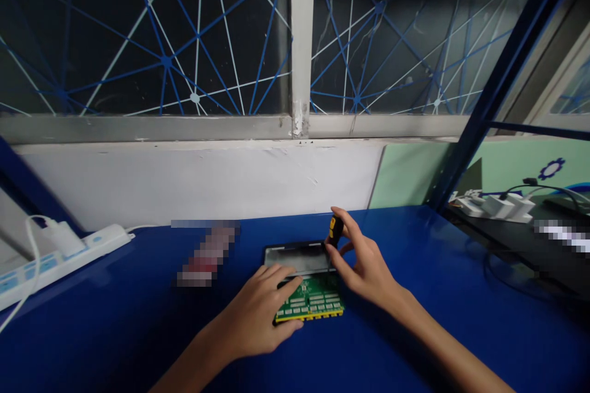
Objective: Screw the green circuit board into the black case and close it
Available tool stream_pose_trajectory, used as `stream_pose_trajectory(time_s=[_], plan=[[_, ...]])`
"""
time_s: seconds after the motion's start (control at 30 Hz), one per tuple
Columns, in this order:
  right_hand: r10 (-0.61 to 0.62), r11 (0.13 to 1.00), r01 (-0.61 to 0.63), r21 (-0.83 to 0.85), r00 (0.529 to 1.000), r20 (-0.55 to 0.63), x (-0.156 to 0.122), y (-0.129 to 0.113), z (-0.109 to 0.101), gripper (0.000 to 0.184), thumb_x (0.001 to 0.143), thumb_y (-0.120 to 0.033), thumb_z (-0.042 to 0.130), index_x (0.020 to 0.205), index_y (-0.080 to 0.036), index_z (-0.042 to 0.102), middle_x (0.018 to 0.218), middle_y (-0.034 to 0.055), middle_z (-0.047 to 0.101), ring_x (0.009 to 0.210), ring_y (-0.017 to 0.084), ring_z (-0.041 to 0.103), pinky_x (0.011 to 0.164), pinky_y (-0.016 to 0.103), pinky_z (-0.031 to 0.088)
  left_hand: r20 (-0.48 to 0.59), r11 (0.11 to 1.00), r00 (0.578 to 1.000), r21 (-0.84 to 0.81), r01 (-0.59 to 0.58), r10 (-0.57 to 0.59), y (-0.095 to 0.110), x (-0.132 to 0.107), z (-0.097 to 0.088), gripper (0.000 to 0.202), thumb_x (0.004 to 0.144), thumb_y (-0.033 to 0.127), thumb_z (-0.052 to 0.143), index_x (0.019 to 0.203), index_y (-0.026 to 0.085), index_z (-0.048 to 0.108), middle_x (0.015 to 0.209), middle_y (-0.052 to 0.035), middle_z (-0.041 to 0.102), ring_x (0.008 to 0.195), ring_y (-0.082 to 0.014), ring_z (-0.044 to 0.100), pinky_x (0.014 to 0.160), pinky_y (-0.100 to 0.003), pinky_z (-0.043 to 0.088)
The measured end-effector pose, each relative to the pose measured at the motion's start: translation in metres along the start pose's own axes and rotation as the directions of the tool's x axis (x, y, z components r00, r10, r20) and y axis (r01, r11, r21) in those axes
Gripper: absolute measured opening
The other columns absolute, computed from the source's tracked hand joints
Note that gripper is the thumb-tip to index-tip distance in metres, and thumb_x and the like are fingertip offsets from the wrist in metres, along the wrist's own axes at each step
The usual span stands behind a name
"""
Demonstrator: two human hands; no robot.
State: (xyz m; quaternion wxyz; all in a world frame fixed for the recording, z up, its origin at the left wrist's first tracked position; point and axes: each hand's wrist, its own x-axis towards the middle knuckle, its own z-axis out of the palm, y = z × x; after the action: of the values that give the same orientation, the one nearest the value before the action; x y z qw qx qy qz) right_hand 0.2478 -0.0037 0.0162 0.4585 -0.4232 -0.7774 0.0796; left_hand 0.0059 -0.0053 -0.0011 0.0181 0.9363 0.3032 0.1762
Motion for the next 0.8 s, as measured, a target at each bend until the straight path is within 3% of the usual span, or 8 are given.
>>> stream_pose_trajectory(time_s=[0.13, 0.3, 0.47, 0.63, 0.8], plan=[[-0.034, 0.997, 0.032, -0.073, 0.999, -0.023, 0.0002, -0.0004, 0.0006, 0.061, 0.091, -0.029, 0.052, 0.147, -0.024, 0.026, 0.098, 0.0076, 0.063, 0.069, 0.017, 0.060, 0.069, 0.035, 0.052, -0.017, 1.000, 1.000, -0.006, 0.006, -0.006, 0.0004, -0.0002, 0.0002, 0.053, 0.075, 0.034, 0.068, 0.125, 0.022, 0.058, 0.121, -0.0119, 0.060, 0.106, -0.0333, 0.059, 0.090, -0.052, 0.047], [-0.022, 1.000, 0.023, -0.015, 1.000, 0.018, 0.0000, 0.0000, 0.0004, 0.064, 0.092, -0.023, 0.045, 0.150, -0.023, 0.016, 0.100, 0.0078, 0.063, 0.064, 0.016, 0.059, 0.067, 0.034, 0.051, 0.020, 1.000, 1.000, 0.014, 0.006, -0.006, 0.0016, 0.0009, -0.0008, 0.055, 0.074, 0.033, 0.069, 0.126, 0.020, 0.057, 0.123, -0.0126, 0.060, 0.109, -0.0337, 0.058, 0.093, -0.053, 0.047], [-0.018, 0.997, 0.015, -0.076, 0.999, -0.032, 0.0003, 0.0023, 0.0004, 0.061, 0.091, -0.028, 0.049, 0.147, -0.021, 0.026, 0.097, 0.0087, 0.064, 0.065, 0.017, 0.060, 0.066, 0.034, 0.050, 0.013, 1.000, 1.000, 0.008, 0.007, -0.007, 0.0021, 0.0013, -0.0010, 0.054, 0.074, 0.033, 0.069, 0.125, 0.020, 0.058, 0.123, -0.0132, 0.060, 0.107, -0.0342, 0.058, 0.091, -0.054, 0.048], [0.032, 0.999, -0.032, -0.033, 0.999, 0.003, 0.0001, 0.0046, -0.0003, 0.065, 0.092, -0.026, 0.044, 0.151, -0.019, 0.018, 0.091, 0.0072, 0.063, 0.059, 0.016, 0.058, 0.060, 0.033, 0.049, 0.027, 1.000, 1.000, 0.005, 0.010, -0.010, 0.0022, 0.0007, -0.0016, 0.055, 0.074, 0.032, 0.070, 0.125, 0.018, 0.058, 0.123, -0.0142, 0.059, 0.108, -0.0350, 0.058, 0.091, -0.055, 0.047], [0.022, 0.997, -0.024, -0.072, 0.999, -0.025, 0.0003, 0.0026, 0.0001, 0.062, 0.092, -0.029, 0.046, 0.149, -0.020, 0.024, 0.083, 0.0046, 0.060, 0.064, 0.018, 0.059, 0.061, 0.032, 0.048, 0.010, 1.000, 1.000, -0.012, 0.008, -0.008, 0.0013, 0.0001, -0.0002, 0.055, 0.074, 0.032, 0.070, 0.125, 0.018, 0.058, 0.123, -0.0137, 0.059, 0.109, -0.0352, 0.057, 0.092, -0.055, 0.046]])
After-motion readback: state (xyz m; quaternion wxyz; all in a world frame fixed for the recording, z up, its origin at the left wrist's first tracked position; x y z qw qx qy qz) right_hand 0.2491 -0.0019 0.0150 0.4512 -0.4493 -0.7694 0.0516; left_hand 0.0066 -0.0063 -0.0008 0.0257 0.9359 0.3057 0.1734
